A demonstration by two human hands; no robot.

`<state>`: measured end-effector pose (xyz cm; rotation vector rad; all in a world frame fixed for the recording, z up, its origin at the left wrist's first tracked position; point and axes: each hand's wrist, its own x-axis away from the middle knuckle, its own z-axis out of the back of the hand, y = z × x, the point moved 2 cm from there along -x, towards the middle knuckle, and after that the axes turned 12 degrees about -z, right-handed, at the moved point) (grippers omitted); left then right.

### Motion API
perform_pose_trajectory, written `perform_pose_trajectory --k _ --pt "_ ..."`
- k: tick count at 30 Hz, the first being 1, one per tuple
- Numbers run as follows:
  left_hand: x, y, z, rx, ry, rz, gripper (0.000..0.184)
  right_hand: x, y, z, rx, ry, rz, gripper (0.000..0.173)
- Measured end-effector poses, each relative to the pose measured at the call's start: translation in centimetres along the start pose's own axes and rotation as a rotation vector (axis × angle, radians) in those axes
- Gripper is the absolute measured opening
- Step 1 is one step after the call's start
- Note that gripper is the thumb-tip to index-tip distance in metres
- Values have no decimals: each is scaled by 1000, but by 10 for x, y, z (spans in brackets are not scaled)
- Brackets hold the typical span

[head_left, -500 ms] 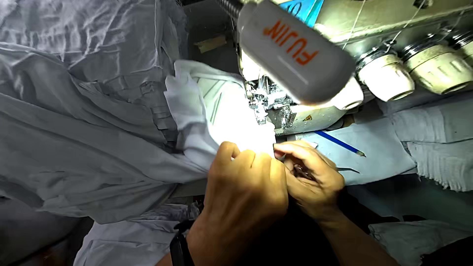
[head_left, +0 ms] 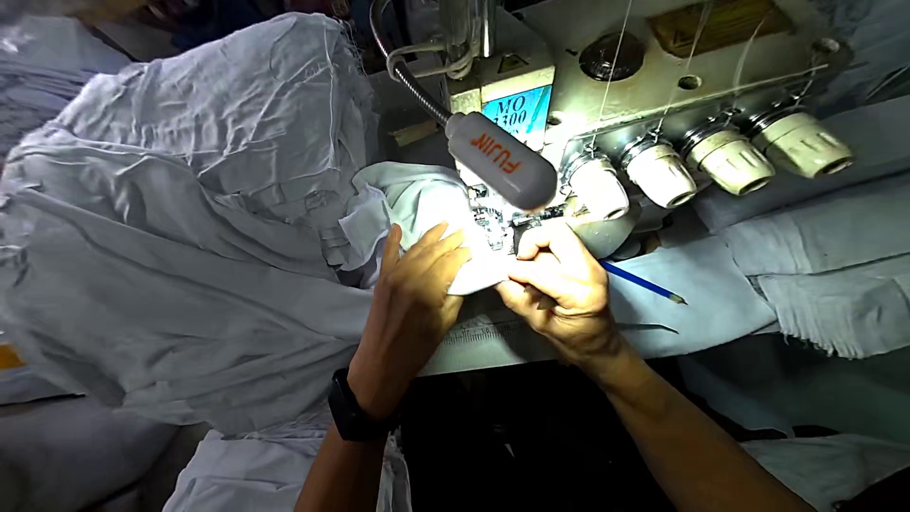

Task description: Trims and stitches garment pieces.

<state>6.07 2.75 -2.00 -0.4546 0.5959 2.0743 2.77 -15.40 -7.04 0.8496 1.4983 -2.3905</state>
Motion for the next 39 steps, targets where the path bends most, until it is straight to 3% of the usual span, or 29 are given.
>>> perform_pose_trajectory --k 4,8,11,14,17,19,20,23,27,29,32,36,39 --pt "-10 -13 2 66 -29 3 20 5 -9 -1 76 33 -64 12" --pt "-22 -30 0 91 3 5 19 63 3 -12 -70 81 -231 16" --pt "-53 -54 -7 58 55 111 19 93 34 -30 18 -63 -276 26" --pt "-68 -69 -10 -13 71 255 29 84 32 -29 -6 -109 -233 37" --pt "-57 -49 -4 -20 154 385 29 60 18 -9 -184 -87 -293 41" --pt "-29 -19 1 -43 150 401 22 41 8 8 -130 -147 -319 58" --pt "-13 -2 1 -59 160 378 19 31 2 14 -65 -145 -306 58" --pt "16 32 -8 -121 259 388 22 5 -18 24 138 -94 -181 33" --pt "33 46 -21 -213 311 433 30 -9 -42 20 492 -51 -103 26" --pt "33 47 -23 -296 325 413 23 -11 -49 11 577 -47 -132 25" --pt "31 47 -24 -344 397 286 6 -16 -51 -1 497 -18 -106 25" --pt "29 41 -18 -121 451 132 6 -17 -45 -6 361 24 -57 17" --pt "30 32 -7 450 582 317 13 -17 -44 5 175 -18 -109 14"
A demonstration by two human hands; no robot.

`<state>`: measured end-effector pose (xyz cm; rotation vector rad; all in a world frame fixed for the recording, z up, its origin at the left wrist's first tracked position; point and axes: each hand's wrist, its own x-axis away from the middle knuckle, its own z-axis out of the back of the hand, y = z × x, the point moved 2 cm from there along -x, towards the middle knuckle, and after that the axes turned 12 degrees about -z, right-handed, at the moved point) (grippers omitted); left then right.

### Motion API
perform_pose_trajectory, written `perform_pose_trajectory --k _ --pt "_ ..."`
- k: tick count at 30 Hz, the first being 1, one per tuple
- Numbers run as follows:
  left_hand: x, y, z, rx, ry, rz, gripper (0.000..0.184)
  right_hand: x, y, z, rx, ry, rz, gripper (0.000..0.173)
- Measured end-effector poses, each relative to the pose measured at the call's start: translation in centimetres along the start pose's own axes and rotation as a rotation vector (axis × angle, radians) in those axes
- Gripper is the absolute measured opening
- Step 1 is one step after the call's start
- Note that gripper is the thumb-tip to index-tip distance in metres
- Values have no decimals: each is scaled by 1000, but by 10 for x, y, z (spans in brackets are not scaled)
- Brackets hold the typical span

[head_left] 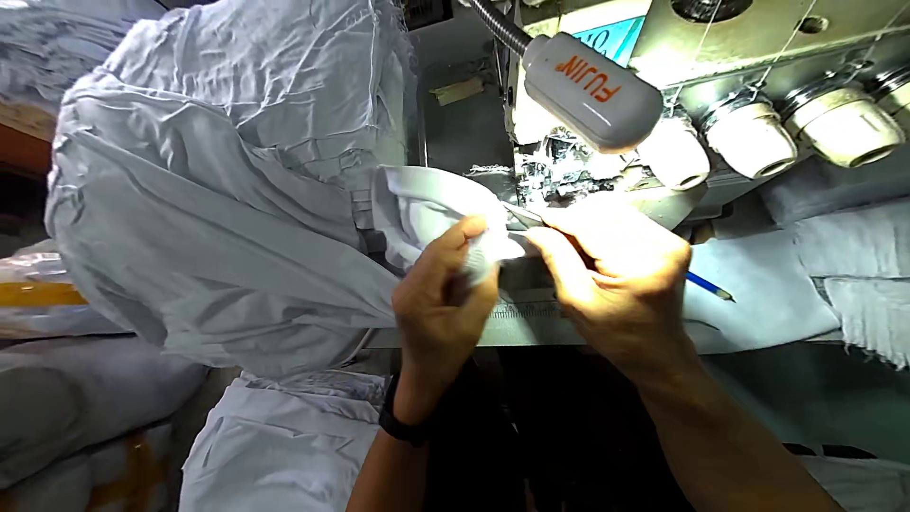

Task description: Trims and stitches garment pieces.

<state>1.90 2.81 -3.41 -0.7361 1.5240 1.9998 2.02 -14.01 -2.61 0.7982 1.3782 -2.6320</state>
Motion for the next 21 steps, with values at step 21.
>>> perform_pose_trajectory --k 21 --pt "-1 -7 21 698 -185 496 26 2 -7 6 -168 -84 158 18"
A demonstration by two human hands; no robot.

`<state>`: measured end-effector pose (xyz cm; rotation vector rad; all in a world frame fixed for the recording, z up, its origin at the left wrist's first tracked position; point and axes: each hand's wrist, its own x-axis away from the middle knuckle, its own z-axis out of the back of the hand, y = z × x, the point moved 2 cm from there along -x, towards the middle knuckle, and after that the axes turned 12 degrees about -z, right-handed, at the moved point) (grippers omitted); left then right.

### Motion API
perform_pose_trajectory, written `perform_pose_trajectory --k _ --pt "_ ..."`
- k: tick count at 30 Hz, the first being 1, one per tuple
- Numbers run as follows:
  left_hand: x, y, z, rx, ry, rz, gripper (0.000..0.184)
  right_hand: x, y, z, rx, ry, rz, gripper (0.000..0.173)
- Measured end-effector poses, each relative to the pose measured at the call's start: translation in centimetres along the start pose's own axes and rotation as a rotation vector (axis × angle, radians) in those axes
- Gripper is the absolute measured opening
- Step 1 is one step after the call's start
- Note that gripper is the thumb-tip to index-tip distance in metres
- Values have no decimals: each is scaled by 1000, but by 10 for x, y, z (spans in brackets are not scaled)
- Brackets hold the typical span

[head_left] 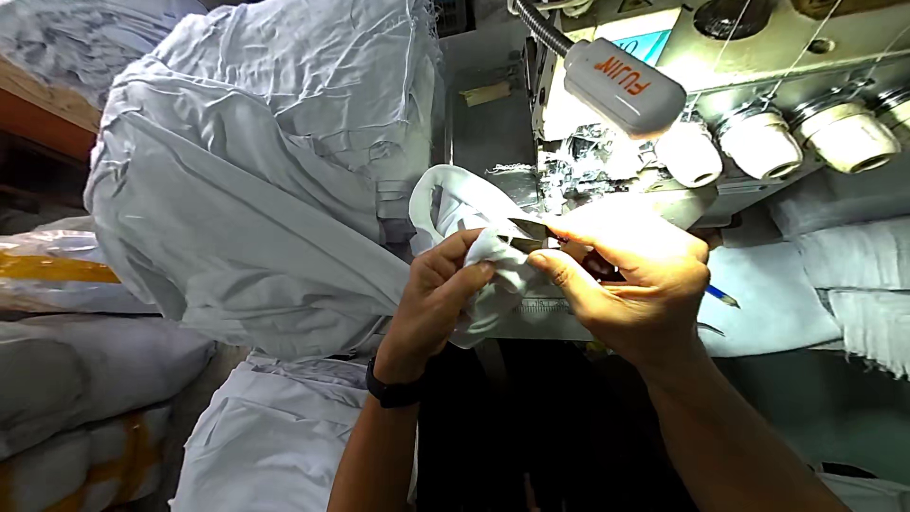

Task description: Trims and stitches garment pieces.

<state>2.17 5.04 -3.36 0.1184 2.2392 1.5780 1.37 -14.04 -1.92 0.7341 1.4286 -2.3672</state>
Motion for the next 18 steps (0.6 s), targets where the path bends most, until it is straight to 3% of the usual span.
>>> perform_pose_trajectory --k 6,9,10,13,15,16,18 --pt "4 9 10 27 -57 -9 27 -6 -1 21 -385 -184 -203 15" --pt "10 25 15 -15 -100 -18 25 -13 4 19 -411 -354 -108 51" --pt "12 31 17 -45 -134 -22 24 -13 3 13 -384 -407 -32 51" --pt "28 52 28 -285 -287 25 25 2 -7 -9 -234 -523 194 7" --pt "34 60 34 -617 -337 160 42 31 -18 -21 -150 -629 265 9" --pt "30 56 34 -775 -360 213 40 51 -23 -27 -126 -696 268 11" --pt "31 36 31 -899 -487 157 37 91 -32 -41 -104 -799 264 10"
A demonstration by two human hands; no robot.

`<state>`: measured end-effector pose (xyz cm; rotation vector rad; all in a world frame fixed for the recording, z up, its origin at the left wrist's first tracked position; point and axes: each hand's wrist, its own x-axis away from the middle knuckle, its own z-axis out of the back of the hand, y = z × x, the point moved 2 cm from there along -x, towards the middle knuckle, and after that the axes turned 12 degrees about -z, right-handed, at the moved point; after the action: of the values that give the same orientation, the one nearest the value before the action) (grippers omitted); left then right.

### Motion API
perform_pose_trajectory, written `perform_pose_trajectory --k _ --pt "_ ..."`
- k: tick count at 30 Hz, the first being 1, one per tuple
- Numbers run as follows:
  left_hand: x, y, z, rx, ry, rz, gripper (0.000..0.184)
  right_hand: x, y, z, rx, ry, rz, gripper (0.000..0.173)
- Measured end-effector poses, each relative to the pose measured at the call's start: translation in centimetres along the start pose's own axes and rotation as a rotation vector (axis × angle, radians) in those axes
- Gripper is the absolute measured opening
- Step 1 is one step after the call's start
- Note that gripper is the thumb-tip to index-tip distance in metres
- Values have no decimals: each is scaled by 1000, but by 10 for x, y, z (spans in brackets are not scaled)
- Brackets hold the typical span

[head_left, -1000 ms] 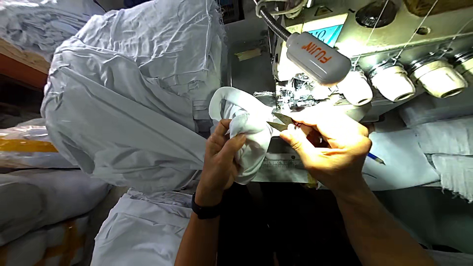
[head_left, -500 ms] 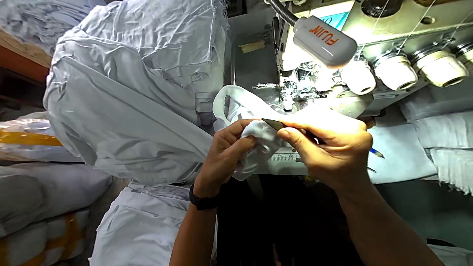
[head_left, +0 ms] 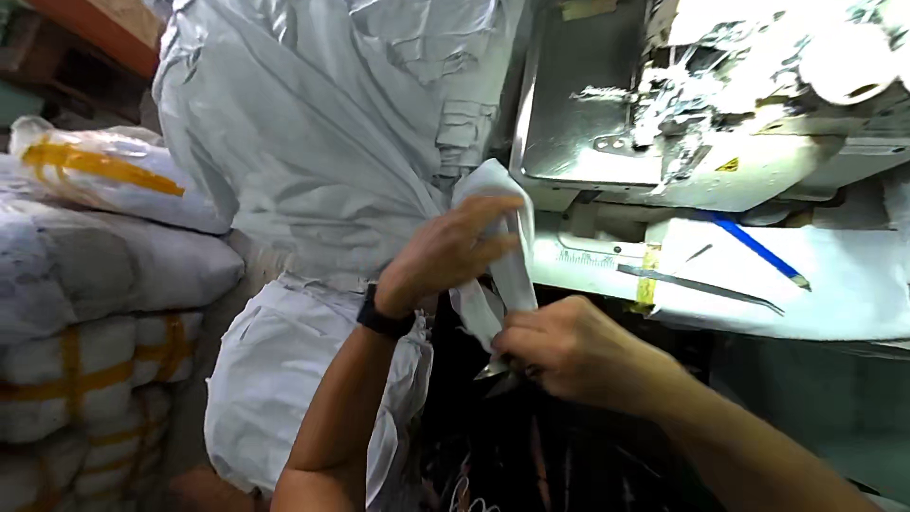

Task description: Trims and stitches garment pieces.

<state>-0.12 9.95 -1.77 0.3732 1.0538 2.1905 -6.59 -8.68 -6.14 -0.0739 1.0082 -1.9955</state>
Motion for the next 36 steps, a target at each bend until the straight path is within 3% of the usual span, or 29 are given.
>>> perform_pose_trajectory --k 2,3,6,8,12,15,19,23,30,36 --pt "-2 2 -17 51 -120 -164 31 8 -8 -27 21 -24 -14 11" --pt "1 7 -17 84 -107 -166 26 12 -9 -34 30 -18 -32 11" --pt "21 8 14 -33 239 -47 16 20 -5 -37 26 7 -92 13" --pt "36 3 20 -84 374 30 11 23 -3 -33 22 8 -111 18" --pt "56 1 -30 -317 192 176 25 20 -5 -34 58 29 -84 20" --pt "63 -15 -57 -464 231 90 8 17 -5 -37 115 132 -68 21" --pt "64 15 -39 -473 398 -96 6 10 5 -21 58 372 -69 16" --pt "73 39 -31 -596 412 -221 9 -2 11 -13 -24 498 -13 9" --pt "78 35 -35 -593 394 -264 5 -17 12 -13 -293 464 -18 6" --pt "88 21 -23 -717 156 -103 24 -15 12 -4 -507 435 -227 5"
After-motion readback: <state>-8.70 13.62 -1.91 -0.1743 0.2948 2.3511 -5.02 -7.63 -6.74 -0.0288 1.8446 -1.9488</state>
